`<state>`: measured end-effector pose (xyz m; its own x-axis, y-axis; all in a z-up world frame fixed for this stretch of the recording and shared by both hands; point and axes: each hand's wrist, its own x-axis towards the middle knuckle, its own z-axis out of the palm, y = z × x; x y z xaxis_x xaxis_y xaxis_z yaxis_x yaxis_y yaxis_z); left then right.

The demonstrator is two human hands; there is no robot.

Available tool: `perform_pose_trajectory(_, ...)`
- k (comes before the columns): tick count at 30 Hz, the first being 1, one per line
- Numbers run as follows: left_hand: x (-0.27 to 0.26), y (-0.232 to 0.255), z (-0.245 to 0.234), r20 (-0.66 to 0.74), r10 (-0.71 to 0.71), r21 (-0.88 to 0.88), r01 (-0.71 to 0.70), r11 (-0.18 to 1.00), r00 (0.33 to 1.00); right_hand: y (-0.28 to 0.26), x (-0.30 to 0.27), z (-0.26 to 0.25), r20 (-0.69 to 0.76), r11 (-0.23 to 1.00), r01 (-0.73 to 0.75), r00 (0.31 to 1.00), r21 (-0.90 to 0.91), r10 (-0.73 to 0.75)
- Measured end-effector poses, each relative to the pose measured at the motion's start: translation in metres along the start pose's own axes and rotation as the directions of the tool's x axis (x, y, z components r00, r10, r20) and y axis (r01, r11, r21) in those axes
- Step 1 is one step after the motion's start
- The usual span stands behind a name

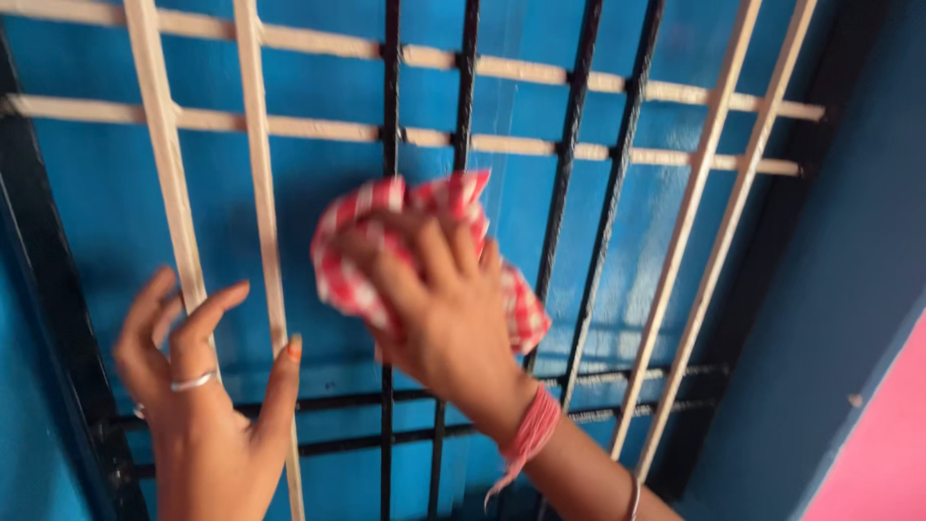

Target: The person wipes the vertical and horizontal bars of a black metal window grille using a red and white checkered cloth. They systematically clean the bars from top to bottom, moving across the width of the window.

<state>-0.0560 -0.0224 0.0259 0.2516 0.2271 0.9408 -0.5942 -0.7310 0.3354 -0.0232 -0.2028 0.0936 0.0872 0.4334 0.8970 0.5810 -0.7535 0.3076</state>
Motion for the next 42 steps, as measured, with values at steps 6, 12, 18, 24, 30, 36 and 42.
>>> perform_pose_trajectory(6, 0.004, -0.017, 0.014, 0.137, -0.223, 0.033, 0.220, 0.975, 0.965, 0.008, 0.042, -0.006, -0.169, 1.000, 0.002, 0.986, 0.012, 0.000)
perform_pose_trajectory(12, 0.004, -0.016, 0.013, 0.116, -0.267, 0.074, 0.260, 0.963, 0.957, -0.007, 0.014, 0.003, -0.125, 0.996, -0.089, 0.988, 0.025, 0.091)
perform_pose_trajectory(18, 0.001, -0.024, 0.017, 0.099, -0.255, 0.132, 0.241, 0.962, 0.962, -0.039, -0.065, 0.024, 0.001, 0.973, -0.217, 0.976, 0.077, 0.217)
perform_pose_trajectory(24, -0.003, -0.036, 0.022, 0.088, -0.185, 0.194, 0.166, 0.967, 0.979, -0.059, -0.123, 0.053, -0.042, 0.951, -0.303, 0.953, -0.067, 0.301)
perform_pose_trajectory(30, 0.001, -0.038, 0.024, 0.129, -0.219, 0.195, 0.192, 0.962, 0.967, -0.052, -0.140, 0.055, 0.038, 0.957, -0.283, 0.959, 0.063, 0.281)
perform_pose_trajectory(36, -0.004, -0.031, 0.028, 0.045, -0.211, 0.172, 0.200, 0.965, 0.977, -0.023, -0.151, 0.000, 0.138, 0.827, -0.422, 0.906, 0.373, 0.400)
perform_pose_trajectory(42, -0.003, -0.029, 0.027, 0.022, -0.117, 0.209, 0.110, 0.972, 0.993, 0.040, -0.090, -0.069, -0.184, 0.744, -0.493, 0.764, 0.452, 0.618)
